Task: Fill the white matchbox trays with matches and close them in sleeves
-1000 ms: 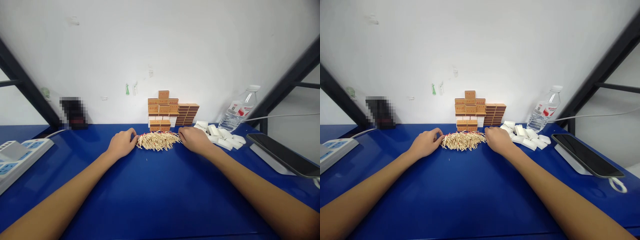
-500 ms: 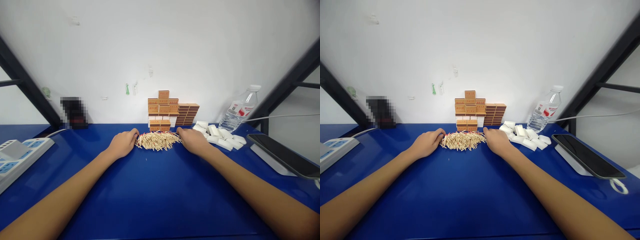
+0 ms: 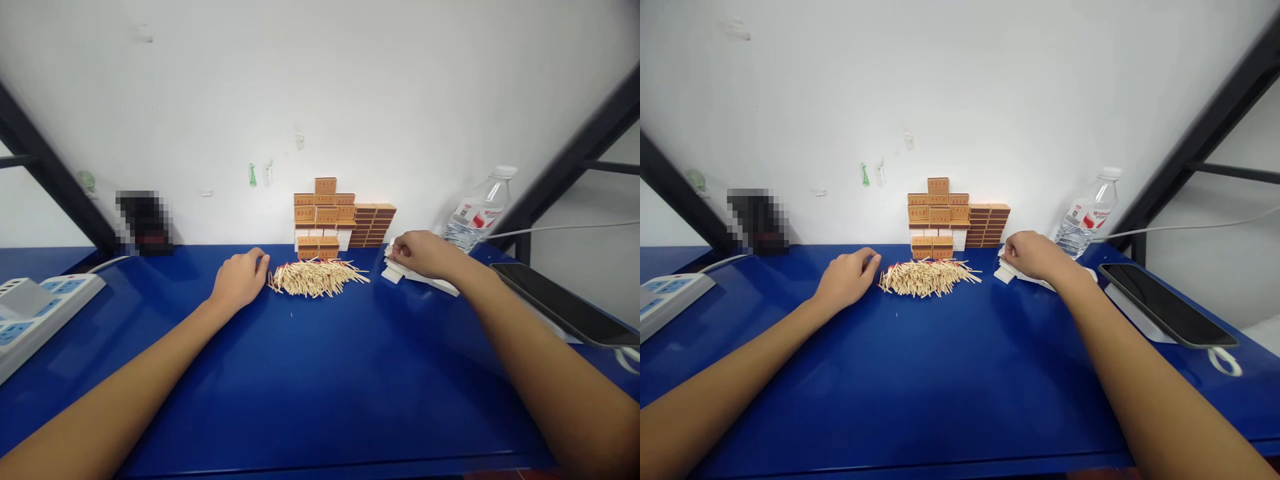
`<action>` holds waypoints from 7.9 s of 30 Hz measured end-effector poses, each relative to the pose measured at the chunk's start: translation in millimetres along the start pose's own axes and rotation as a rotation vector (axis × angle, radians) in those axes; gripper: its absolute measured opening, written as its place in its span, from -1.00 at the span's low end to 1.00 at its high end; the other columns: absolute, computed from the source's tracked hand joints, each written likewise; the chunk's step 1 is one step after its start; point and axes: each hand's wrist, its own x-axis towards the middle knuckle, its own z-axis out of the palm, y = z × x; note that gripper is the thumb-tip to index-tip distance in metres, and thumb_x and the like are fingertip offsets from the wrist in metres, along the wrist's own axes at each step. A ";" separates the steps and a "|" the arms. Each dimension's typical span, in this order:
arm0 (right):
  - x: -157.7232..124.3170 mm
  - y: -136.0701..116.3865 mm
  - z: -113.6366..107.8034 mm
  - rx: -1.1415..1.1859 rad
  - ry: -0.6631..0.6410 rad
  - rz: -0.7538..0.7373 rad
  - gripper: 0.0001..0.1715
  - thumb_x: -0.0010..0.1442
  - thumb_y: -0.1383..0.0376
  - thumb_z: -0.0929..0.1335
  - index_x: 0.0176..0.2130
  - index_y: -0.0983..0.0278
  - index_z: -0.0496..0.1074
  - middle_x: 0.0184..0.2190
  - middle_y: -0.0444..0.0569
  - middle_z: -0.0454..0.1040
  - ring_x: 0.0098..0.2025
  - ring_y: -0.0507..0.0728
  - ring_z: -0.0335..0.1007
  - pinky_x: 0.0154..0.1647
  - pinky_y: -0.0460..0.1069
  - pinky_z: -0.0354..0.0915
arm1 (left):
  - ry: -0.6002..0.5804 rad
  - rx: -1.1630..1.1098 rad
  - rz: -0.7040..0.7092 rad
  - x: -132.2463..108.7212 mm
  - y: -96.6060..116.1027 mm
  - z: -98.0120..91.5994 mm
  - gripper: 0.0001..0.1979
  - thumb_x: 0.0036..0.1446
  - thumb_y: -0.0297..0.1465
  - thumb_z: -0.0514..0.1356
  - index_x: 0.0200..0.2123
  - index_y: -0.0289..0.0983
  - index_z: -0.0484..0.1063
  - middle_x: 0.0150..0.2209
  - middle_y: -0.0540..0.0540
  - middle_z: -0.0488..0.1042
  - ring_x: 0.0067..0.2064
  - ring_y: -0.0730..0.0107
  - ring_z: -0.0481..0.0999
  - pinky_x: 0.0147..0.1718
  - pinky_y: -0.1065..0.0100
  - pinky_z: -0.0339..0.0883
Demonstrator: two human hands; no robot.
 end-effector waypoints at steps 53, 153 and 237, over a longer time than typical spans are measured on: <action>-29.9 -110.8 4.3 1.121 -0.316 -0.301 -0.46 0.17 -0.13 0.49 -0.25 0.30 0.61 -0.33 -0.03 0.55 -0.32 0.07 0.32 -0.31 0.00 0.21 | -0.257 -0.365 0.402 -47.1 55.7 1.2 -0.62 0.17 -0.02 0.31 -0.23 -0.23 0.54 -0.56 0.09 0.40 -0.51 0.44 0.36 -0.49 0.34 0.08; -46.6 -118.6 -2.9 0.605 -0.094 -0.641 -0.92 0.24 0.33 0.42 -0.28 0.22 0.58 -0.36 -0.12 0.43 -0.35 0.04 0.28 -0.27 -0.02 0.19 | -0.287 -0.381 0.480 -46.6 57.5 -3.8 -0.68 0.15 -0.09 0.34 -0.26 -0.23 0.55 -0.55 0.09 0.41 -0.50 0.47 0.38 -0.49 0.37 0.08; -41.3 -115.7 -2.0 0.704 -0.140 -0.574 -0.85 0.24 0.18 0.48 -0.25 0.21 0.61 -0.37 -0.12 0.48 -0.38 0.03 0.27 -0.33 -0.02 0.17 | -0.296 -0.369 0.463 -45.9 56.8 -1.8 -0.64 0.18 -0.03 0.31 -0.26 -0.23 0.52 -0.55 0.09 0.41 -0.50 0.46 0.36 -0.48 0.36 0.07</action>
